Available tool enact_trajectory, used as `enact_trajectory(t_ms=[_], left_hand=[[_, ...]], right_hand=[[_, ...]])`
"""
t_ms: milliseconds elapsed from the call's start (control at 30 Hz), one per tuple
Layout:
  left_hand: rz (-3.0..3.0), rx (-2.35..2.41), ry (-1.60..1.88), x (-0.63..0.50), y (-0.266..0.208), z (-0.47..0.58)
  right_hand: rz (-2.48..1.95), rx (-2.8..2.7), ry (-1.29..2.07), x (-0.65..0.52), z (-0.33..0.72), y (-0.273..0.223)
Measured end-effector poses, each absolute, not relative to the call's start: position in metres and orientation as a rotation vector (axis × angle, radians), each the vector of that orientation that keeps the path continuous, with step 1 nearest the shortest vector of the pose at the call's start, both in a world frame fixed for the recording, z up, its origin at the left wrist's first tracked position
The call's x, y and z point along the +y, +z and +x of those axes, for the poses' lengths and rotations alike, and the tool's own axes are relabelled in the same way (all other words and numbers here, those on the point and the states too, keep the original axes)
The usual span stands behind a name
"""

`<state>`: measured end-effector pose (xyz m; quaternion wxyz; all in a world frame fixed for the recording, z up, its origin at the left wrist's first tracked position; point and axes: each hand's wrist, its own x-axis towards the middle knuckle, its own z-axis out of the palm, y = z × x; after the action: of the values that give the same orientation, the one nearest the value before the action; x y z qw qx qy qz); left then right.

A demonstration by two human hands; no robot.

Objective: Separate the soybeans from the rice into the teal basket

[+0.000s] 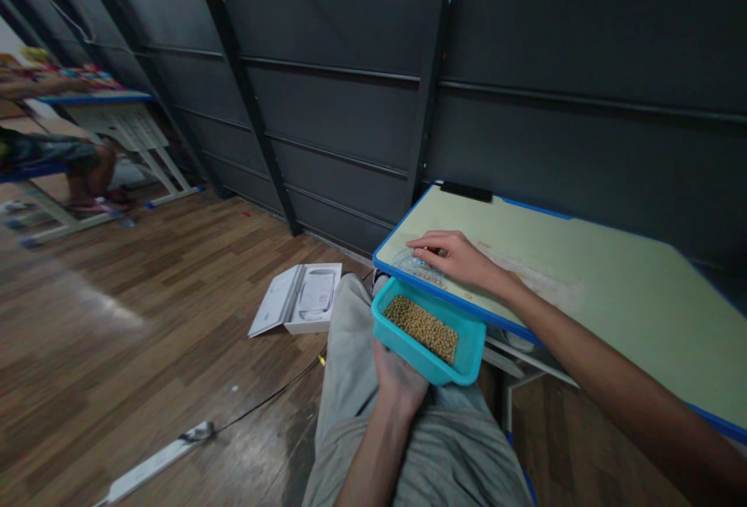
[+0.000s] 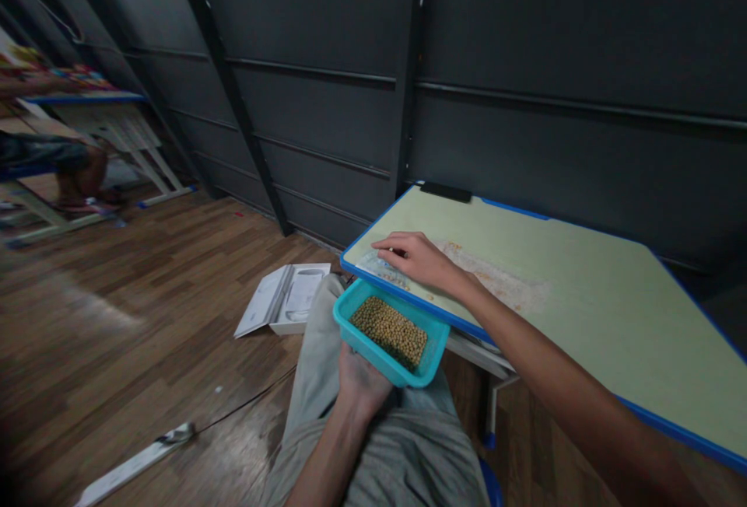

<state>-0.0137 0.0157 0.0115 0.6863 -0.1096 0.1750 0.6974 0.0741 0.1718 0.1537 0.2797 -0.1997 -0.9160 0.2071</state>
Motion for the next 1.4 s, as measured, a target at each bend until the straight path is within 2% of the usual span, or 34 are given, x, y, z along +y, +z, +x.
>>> enact_trajectory(t_ms=[700,1400], left_hand=[[-0.248,0.378,1.561,0.015,0.013,-0.014],[-0.223,0.351,1.555,0.016,0.006,-0.014]], right_hand=[[-0.720,-2.284,0.418,0.198,0.084,0.148],[-0.608,-2.343,0.608,0.188,0.078,0.147]])
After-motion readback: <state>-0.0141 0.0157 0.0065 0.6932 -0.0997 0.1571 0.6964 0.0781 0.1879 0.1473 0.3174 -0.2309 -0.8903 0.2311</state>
